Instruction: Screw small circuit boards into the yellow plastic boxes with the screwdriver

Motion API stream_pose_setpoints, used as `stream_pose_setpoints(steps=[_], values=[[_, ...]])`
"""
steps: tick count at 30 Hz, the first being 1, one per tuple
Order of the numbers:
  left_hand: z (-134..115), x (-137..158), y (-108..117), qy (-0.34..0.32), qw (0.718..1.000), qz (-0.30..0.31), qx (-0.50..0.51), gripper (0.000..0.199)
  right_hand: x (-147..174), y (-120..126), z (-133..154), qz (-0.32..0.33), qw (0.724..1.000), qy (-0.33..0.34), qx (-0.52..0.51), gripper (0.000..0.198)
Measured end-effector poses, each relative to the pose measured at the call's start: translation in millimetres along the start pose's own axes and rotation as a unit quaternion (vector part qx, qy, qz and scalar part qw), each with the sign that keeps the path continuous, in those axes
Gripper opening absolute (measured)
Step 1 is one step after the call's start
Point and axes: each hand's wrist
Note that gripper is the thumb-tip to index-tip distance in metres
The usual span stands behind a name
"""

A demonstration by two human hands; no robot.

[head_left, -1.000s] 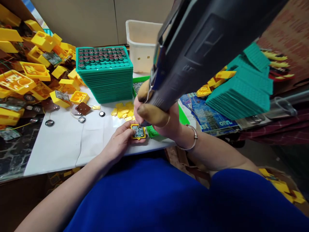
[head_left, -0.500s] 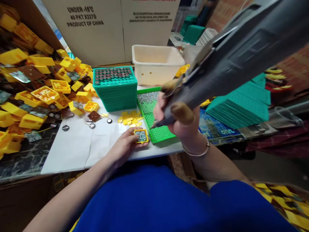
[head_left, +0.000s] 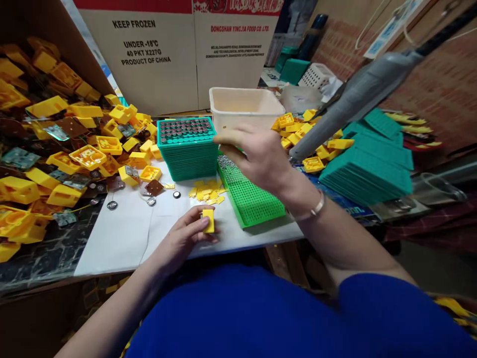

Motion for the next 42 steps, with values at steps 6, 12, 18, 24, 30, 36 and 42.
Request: stream_pose_setpoints(steps=[6, 12, 18, 24, 30, 36, 42], values=[[1.1, 3.8, 6.7, 0.004, 0.998, -0.015, 0.057, 0.039, -83.1, -35.9, -27.0, 0.138, 0.982, -0.023, 0.126, 0.019], [1.3, 7.3, 7.9, -0.004, 0.997, -0.007, 0.079, 0.031, -98.3, -40.2, -27.7, 0.158, 0.975, -0.004, 0.158, 0.015], [5.7, 11.7, 2.7, -0.072, 0.994, -0.044, 0.072, 0.044, -44.7, -36.2, 3.0, 0.105, 0.986, -0.072, -0.111, 0.009], [15.9, 12.1, -2.4, -0.163, 0.983, -0.077, 0.047, 0.049, 56.6, -62.7, 43.4, 0.144, 0.878, -0.213, -0.403, 0.01], [19.3, 12.7, -6.4, -0.17, 0.982, -0.088, 0.011, 0.05, 79.1, -79.6, 43.5, 0.091, 0.911, -0.19, -0.354, 0.007], [20.7, 11.7, -1.3, -0.176, 0.983, -0.061, -0.004, 0.052, 66.4, -69.2, 34.4, 0.196, 0.88, -0.22, -0.372, 0.004], [19.8, 9.4, 4.3, -0.163, 0.982, -0.085, -0.033, 0.04, 51.6, -60.8, 31.2, 0.265, 0.912, -0.17, -0.262, 0.009]])
Point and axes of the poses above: each hand's wrist, its own x-axis away from the middle knuckle, its own y-axis out of the back of the hand, z = x × y, and after that the axes turned 8 degrees about -y, right-handed
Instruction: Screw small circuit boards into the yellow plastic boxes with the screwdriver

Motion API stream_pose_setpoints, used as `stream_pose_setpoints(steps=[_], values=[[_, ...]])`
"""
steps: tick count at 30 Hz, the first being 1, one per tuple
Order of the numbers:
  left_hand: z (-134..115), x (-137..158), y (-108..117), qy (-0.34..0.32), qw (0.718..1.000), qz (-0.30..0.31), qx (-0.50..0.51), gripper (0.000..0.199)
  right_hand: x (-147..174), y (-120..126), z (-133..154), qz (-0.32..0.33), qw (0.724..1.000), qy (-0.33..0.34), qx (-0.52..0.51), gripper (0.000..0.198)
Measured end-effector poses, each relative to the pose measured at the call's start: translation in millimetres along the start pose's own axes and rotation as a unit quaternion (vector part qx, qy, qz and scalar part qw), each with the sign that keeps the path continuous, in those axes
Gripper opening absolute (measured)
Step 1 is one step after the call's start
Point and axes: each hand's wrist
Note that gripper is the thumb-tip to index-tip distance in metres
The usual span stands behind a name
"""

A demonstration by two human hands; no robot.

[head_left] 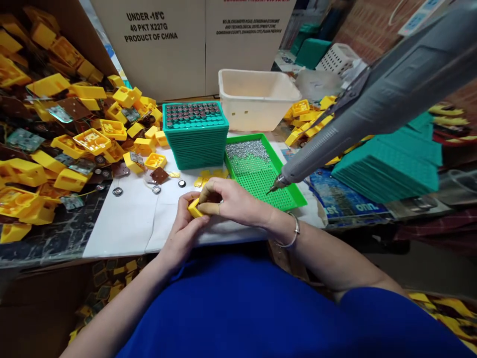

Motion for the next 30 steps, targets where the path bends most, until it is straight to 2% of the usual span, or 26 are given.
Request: stream_pose_setpoints(steps=[2, 4, 6, 8, 11, 13, 17, 19, 21, 24, 27, 30], values=[[-3.3, -2.2, -0.5, 0.03, 0.999, -0.017, 0.037, 0.03, -3.7, 8.9, 6.5, -0.071, 0.996, 0.047, 0.02, 0.008], [-6.8, -3.9, -1.6, 0.06, 0.996, -0.026, 0.056, 0.024, -11.4, 22.3, 17.5, -0.185, 0.975, 0.089, 0.084, 0.011], [-8.8, -5.0, -2.7, 0.081, 0.995, -0.025, 0.054, 0.023, -25.6, 37.9, 31.1, -0.265, 0.942, 0.073, 0.191, 0.018], [-8.5, -5.7, -3.1, 0.087, 0.994, -0.024, 0.053, 0.023, -46.1, 51.9, 42.9, -0.285, 0.916, 0.012, 0.282, 0.023], [-5.1, -6.7, -2.2, 0.083, 0.994, -0.028, 0.06, 0.024, -82.6, 66.8, 48.0, -0.26, 0.901, -0.054, 0.344, 0.02], [-2.8, -7.3, -1.1, 0.072, 0.995, -0.028, 0.063, 0.023, -105.3, 73.5, 42.1, -0.237, 0.9, -0.071, 0.359, 0.014], [-1.0, -7.0, 0.3, 0.054, 0.997, -0.022, 0.056, 0.023, -127.2, 81.4, 26.5, -0.228, 0.925, -0.003, 0.303, 0.005], [-1.5, -5.9, 0.5, 0.045, 0.997, -0.028, 0.057, 0.025, -118.1, 78.7, 26.4, -0.23, 0.938, 0.028, 0.259, 0.006], [-2.6, -4.6, 0.8, 0.037, 0.996, -0.037, 0.068, 0.029, -95.1, 68.8, 31.0, -0.209, 0.956, 0.044, 0.201, 0.008], [-3.9, -3.3, 1.5, 0.015, 0.996, -0.048, 0.076, 0.035, -48.7, 43.2, 34.6, -0.094, 0.992, 0.048, 0.071, 0.009], [-2.8, -3.0, 1.8, -0.02, 0.997, -0.045, 0.063, 0.039, -12.7, 17.2, 25.1, 0.002, 0.999, 0.02, -0.031, 0.01], [1.1, -2.3, 1.3, -0.038, 0.998, -0.029, 0.045, 0.043, 2.0, 2.5, 11.2, 0.021, 0.999, -0.005, -0.032, 0.008]])
Point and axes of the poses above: each hand's wrist, its own x-axis away from the middle knuckle, its own y-axis out of the back of the hand, z = x × y, and after that the axes turned 8 degrees about -y, right-handed
